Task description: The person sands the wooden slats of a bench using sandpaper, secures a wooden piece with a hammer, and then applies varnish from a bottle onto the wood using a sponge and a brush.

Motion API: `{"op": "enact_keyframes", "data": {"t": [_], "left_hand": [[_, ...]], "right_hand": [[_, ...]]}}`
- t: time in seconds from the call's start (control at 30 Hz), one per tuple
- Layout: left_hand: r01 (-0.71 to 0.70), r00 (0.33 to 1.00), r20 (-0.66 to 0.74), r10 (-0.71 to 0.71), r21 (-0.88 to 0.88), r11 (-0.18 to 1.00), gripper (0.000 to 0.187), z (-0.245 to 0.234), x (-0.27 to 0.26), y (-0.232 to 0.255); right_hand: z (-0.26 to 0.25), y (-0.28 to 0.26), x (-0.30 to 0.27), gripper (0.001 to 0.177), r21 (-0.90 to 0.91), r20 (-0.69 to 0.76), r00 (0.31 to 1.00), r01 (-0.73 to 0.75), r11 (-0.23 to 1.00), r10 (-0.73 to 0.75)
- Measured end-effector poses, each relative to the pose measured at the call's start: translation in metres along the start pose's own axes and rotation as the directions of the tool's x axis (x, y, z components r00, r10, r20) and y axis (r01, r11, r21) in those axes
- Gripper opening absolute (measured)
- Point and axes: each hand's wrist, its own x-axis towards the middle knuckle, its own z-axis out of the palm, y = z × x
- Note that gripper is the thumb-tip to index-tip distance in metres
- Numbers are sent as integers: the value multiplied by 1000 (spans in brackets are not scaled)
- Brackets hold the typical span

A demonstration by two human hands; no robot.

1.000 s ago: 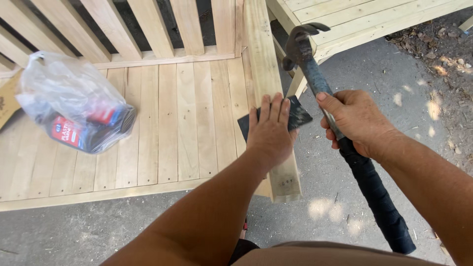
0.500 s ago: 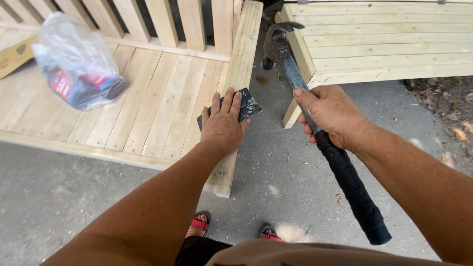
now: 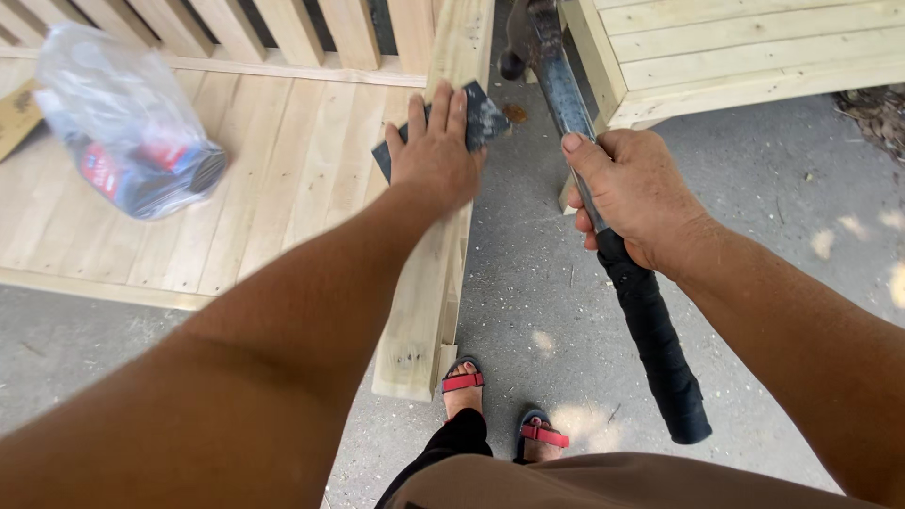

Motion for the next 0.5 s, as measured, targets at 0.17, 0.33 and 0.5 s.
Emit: {"op": "enact_keyframes", "data": {"t": [0.17,0.33,0.5], "left_hand": [[-57,995,-85,53,-36,998,74,-27,98,0],[-85,992,-99,84,-8,996,72,-33,114,1],[-96,983,-156,93,-11,995,72,13,16,-13]], "right_hand": [[3,-4,15,40,16,-99,995,33,999,-31],[5,-6,23,39,15,-104,994,42,999,-40],[7,-29,36,42,27,-84,995,58,998,-55]]}}
